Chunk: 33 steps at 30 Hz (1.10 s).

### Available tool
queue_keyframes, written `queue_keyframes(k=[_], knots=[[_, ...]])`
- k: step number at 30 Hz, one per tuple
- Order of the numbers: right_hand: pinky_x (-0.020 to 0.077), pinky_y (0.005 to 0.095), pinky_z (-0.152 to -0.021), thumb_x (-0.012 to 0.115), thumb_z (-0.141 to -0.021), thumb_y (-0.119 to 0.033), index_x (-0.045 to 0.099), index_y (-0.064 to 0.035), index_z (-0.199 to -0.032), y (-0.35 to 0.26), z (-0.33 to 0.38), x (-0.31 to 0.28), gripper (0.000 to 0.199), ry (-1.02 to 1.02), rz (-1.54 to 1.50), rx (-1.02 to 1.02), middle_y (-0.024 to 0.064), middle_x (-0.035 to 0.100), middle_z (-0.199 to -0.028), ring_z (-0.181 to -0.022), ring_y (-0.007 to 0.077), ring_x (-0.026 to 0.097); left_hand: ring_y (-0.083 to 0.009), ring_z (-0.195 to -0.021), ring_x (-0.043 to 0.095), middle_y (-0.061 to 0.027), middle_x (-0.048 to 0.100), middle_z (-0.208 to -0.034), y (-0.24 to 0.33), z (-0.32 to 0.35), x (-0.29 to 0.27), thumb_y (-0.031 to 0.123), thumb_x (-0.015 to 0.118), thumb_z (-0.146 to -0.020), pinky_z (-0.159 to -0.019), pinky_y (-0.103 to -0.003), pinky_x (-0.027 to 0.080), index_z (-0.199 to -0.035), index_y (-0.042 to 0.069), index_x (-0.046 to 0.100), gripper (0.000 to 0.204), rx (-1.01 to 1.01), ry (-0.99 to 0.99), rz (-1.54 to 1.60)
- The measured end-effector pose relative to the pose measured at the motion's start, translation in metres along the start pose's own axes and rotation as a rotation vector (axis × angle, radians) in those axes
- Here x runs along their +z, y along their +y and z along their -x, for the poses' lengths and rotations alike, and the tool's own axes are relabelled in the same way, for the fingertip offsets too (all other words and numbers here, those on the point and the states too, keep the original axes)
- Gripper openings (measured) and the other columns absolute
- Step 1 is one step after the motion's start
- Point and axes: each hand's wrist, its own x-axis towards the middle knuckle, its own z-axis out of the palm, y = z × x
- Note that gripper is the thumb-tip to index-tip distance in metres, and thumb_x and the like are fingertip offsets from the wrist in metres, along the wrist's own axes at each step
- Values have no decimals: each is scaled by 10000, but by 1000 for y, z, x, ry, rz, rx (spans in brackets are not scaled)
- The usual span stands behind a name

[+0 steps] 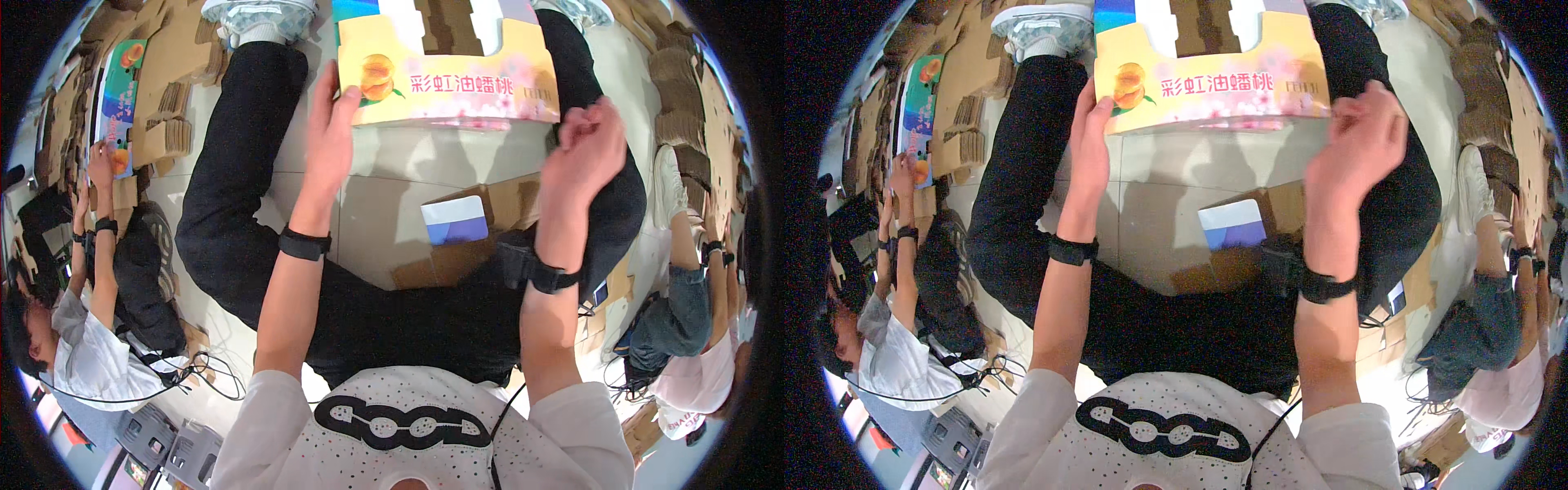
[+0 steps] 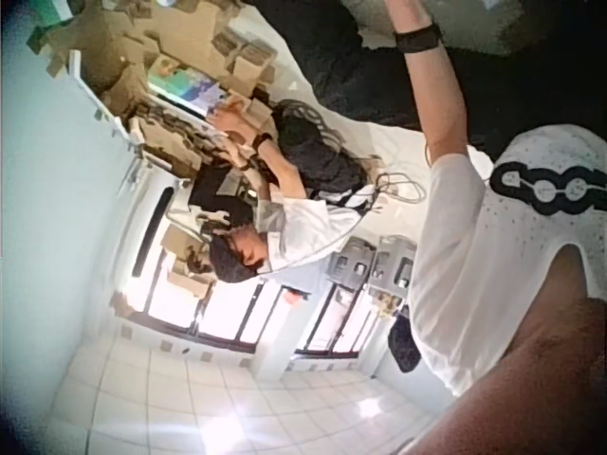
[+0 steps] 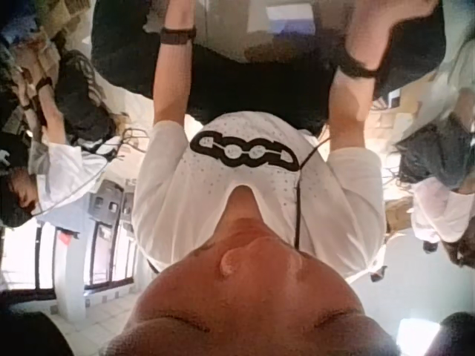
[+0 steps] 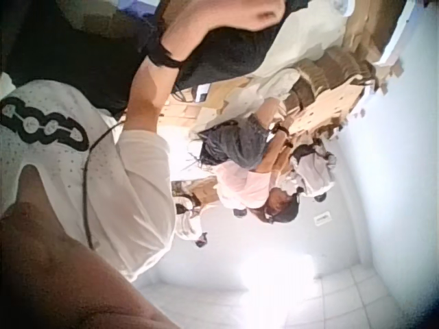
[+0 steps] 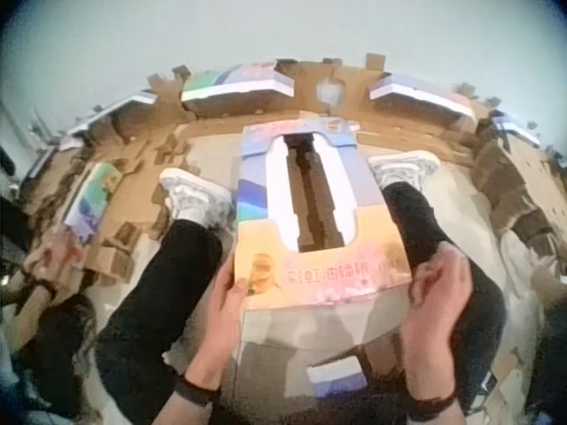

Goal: Assembling fruit packaging boxes from unfolded cardboard sheets.

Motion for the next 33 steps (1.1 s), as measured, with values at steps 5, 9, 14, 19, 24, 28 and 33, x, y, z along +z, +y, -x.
queue_keyframes(k=[5, 9, 14, 19, 24, 28, 33], knots=[[442, 306, -884, 595, -931, -265, 601, 9, -1202, 38, -60, -26, 386, -237, 232, 34, 59, 625, -1065, -978, 144, 568, -283, -1403, 376, -261, 371, -1512, -4, -8, -1, 265, 531, -935, -1148, -339, 282, -1488, -108, 266, 718, 36, -13, -64], [435, 294, -949, 644, -915, -325, 561, 32, -1282, 38, -8, 4, 519, -471, 290, 377, 113, 639, -1195, -1092, 171, 587, -252, -1349, 436, -203, 442, -1464, -20, -13, -6, 238, 498, -935, -1131, -350, 312, -1472, -75, 332, 643, 13, 44, 85], [439, 295, -950, 688, -885, -283, 544, 40, -1297, 38, 1, 2, 543, -674, 390, 316, 131, 634, -1194, -1083, 175, 596, -225, -1268, 507, -118, 556, -1347, -1, -18, -24, 262, 463, -979, -1103, -362, 349, -1383, -41, 462, 506, -117, 27, 409], [429, 304, -973, 692, -886, -276, 528, 47, -1306, 40, 2, 6, 554, -652, 298, 514, 124, 620, -1231, -1110, 185, 586, -210, -1245, 523, -113, 568, -1333, 6, -18, -27, 260, 473, -962, -1087, -346, 354, -1401, -27, 458, 525, -151, 28, 350], [404, 309, -1007, 693, -895, -295, 523, 38, -1331, 30, 13, 2, 575, -704, 278, 621, 111, 600, -1285, -1145, 176, 573, -228, -1285, 505, -133, 527, -1385, 10, -15, -38, 175, 492, -970, -1100, -359, 375, -1364, -51, 479, 455, -107, -11, 206], [395, 300, -1016, 688, -908, -298, 515, 49, -1338, 21, 16, -1, 579, -823, 409, 515, 114, 597, -1293, -1145, 163, 558, -245, -1295, 502, -146, 520, -1396, 18, -16, -47, 146, 488, -960, -1097, -360, 387, -1399, -58, 449, 485, -106, -25, 301], [421, 298, -985, 688, -917, -350, 533, 65, -1301, 12, 15, 2, 586, -1036, 641, 412, 121, 633, -1213, -1099, 172, 562, -251, -1289, 505, -147, 525, -1387, 15, -21, -54, 147, 492, -953, -1094, -356, 387, -1423, -58, 425, 517, -188, -41, 425]])
